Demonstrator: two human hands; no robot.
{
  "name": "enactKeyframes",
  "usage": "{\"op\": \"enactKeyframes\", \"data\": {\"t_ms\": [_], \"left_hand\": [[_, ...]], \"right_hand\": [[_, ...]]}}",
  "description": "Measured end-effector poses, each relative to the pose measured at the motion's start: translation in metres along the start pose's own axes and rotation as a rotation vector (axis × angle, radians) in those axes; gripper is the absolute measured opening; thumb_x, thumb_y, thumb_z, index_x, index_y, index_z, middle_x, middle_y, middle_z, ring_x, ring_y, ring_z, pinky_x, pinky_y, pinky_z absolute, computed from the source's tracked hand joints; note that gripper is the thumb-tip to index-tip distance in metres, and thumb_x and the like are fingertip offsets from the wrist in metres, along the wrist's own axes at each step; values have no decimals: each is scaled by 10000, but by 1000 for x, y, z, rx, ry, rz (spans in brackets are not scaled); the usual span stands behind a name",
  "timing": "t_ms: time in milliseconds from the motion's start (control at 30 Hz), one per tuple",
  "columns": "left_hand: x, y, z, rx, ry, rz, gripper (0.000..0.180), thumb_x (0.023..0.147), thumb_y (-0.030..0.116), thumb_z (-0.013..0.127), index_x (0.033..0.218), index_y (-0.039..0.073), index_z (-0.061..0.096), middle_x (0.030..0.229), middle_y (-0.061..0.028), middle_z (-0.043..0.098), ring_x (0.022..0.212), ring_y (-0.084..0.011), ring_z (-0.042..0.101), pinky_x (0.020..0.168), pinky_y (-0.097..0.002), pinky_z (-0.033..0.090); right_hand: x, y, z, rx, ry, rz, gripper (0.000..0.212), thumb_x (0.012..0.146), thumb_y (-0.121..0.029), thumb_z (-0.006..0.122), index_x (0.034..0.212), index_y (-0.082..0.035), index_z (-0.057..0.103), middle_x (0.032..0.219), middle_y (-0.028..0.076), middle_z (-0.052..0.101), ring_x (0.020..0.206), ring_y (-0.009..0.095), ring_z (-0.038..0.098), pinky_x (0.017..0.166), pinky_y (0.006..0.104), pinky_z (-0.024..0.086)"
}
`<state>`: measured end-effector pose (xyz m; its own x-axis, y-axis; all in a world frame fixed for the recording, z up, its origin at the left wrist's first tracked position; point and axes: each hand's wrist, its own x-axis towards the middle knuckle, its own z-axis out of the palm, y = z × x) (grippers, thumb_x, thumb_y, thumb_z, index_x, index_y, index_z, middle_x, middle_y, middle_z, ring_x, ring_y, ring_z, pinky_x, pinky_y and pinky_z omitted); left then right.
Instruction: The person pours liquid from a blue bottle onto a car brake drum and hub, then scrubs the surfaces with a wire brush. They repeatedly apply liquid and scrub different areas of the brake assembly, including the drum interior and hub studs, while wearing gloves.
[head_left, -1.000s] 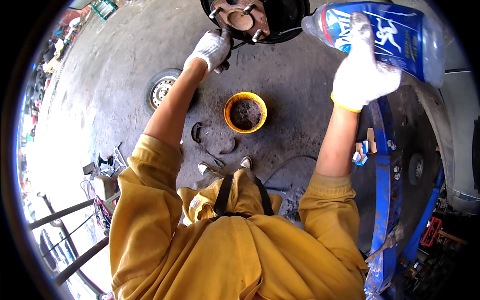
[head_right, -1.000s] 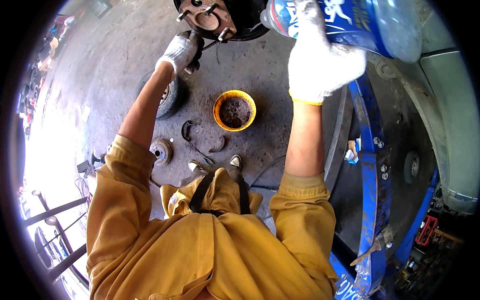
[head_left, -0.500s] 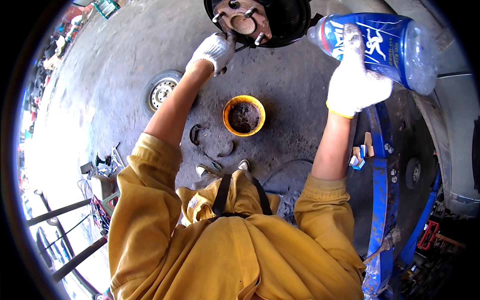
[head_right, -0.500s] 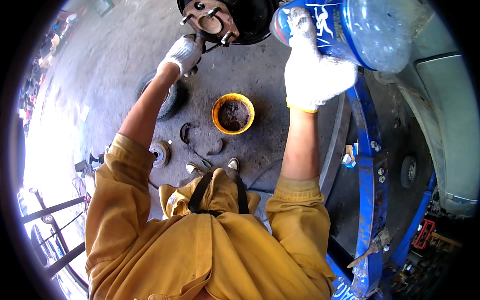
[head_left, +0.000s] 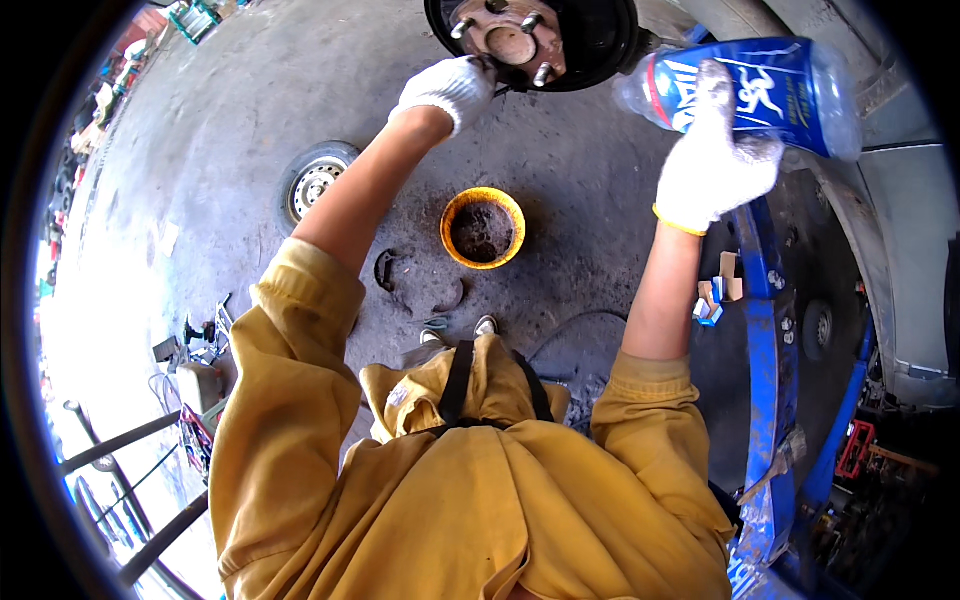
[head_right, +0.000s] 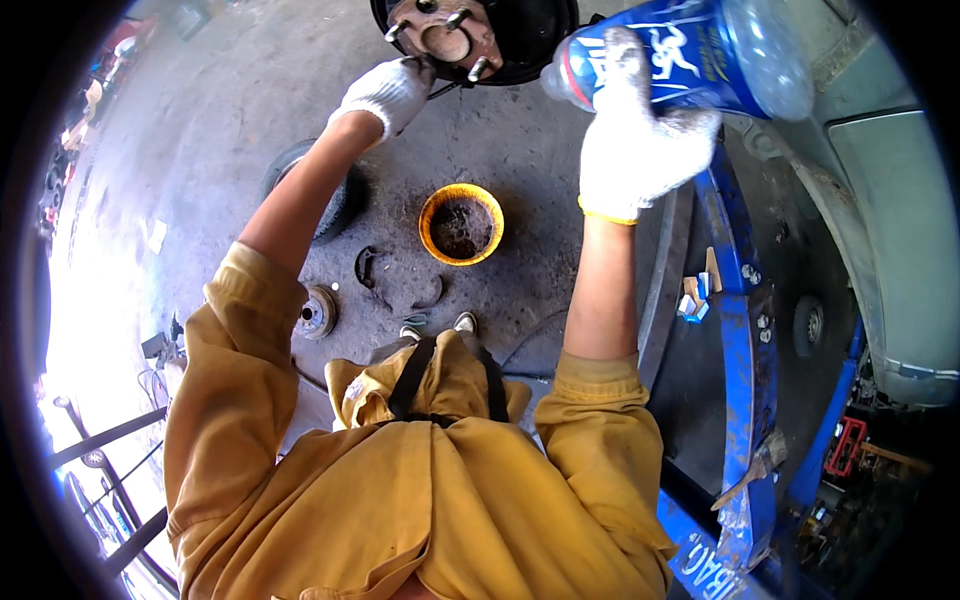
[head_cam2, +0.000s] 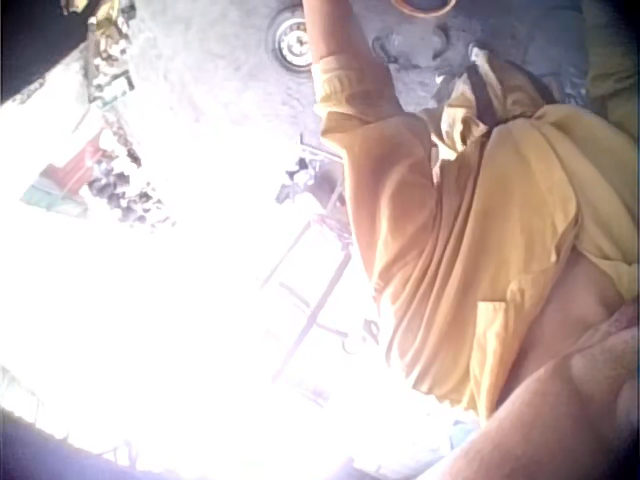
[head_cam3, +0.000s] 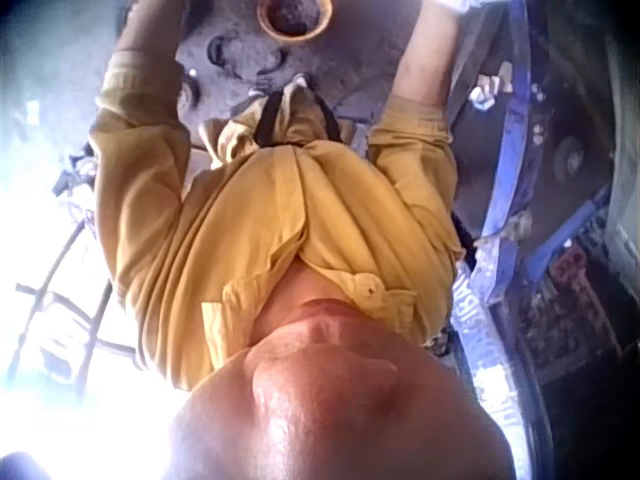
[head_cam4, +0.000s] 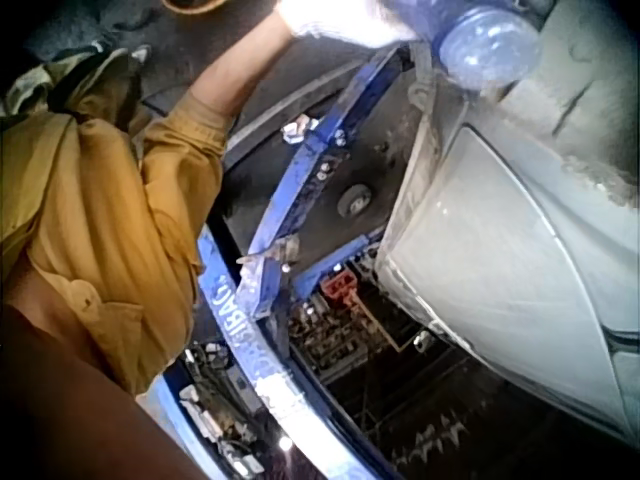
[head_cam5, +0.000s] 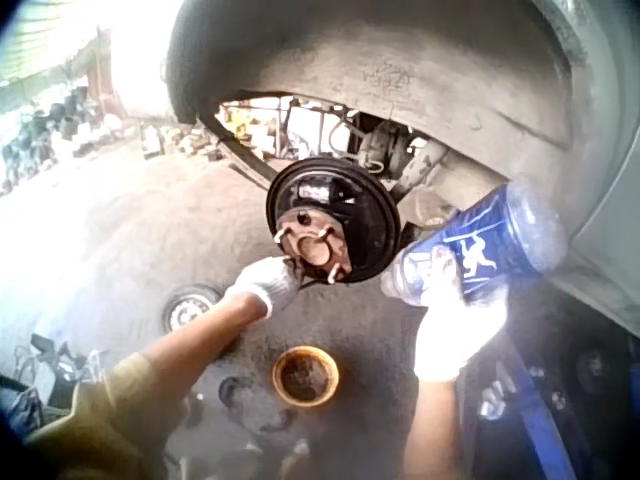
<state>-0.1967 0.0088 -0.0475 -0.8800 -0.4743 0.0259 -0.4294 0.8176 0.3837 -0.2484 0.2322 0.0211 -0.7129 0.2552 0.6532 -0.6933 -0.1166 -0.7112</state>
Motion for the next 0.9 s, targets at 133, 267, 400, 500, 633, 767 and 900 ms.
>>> {"op": "enactKeyframes", "data": {"t_ms": [133, 267, 400, 500, 633, 767, 900], "left_hand": [[13, -18, 16, 38, 45, 132, 440, 1002, 333, 360, 1083, 45, 683, 1061, -194, 687, 1000, -385, 649, 854, -445, 520], [4, -14, 7, 49, 55, 201, 387, 976, 279, 391, 1130, 83, 687, 1127, -154, 690, 1036, -349, 664, 865, -423, 534], [3, -12, 4, -60, 15, 114, 383, 950, 309, 433, 1134, 108, 702, 1140, -129, 696, 1067, -328, 663, 903, -420, 520], [0, -12, 8, -78, 46, 132, 373, 951, 289, 435, 1133, 107, 705, 1145, -138, 694, 1078, -332, 660, 913, -415, 515], [3, -18, 6, -101, 29, 163, 419, 973, 318, 398, 1153, 54, 669, 1149, -181, 677, 1080, -370, 641, 909, -425, 508], [2, -13, 8, -84, 17, 167, 438, 973, 328, 381, 1162, 54, 667, 1164, -186, 668, 1092, -373, 634, 912, -422, 505], [6, -13, 8, -89, 13, 145, 426, 963, 330, 399, 1152, 69, 678, 1166, -173, 671, 1095, -369, 635, 913, -425, 506]], "right_hand": [[-10, -10, 5, 96, 79, -90, 567, 751, -229, 862, 1123, 98, 585, 1047, 163, 685, 927, 233, 678, 870, 401, 549], [-7, -12, 14, 235, 194, -117, 513, 799, -191, 814, 1132, 120, 578, 1120, 178, 659, 920, 214, 664, 862, 373, 548], [-16, -15, 26, 395, 401, 28, 564, 773, -159, 832, 1162, 82, 504, 1191, 194, 613, 951, 251, 649, 870, 423, 551], [-23, -15, 29, 411, 424, 55, 629, 765, -160, 840, 1206, 52, 445, 1206, 194, 600, 945, 268, 646, 869, 444, 552], [-24, -6, 31, 409, 382, -23, 551, 768, -141, 837, 1173, 42, 512, 1137, 165, 645, 928, 251, 650, 851, 428, 553], [-22, -17, 34, 375, 322, -50, 574, 764, -105, 831, 1222, 66, 530, 1170, 164, 639, 943, 246, 658, 855, 415, 565], [-15, -23, 37, 445, 267, -51, 600, 759, -83, 828, 1238, 75, 503, 1170, 170, 637, 930, 261, 677, 860, 435, 577]]}}
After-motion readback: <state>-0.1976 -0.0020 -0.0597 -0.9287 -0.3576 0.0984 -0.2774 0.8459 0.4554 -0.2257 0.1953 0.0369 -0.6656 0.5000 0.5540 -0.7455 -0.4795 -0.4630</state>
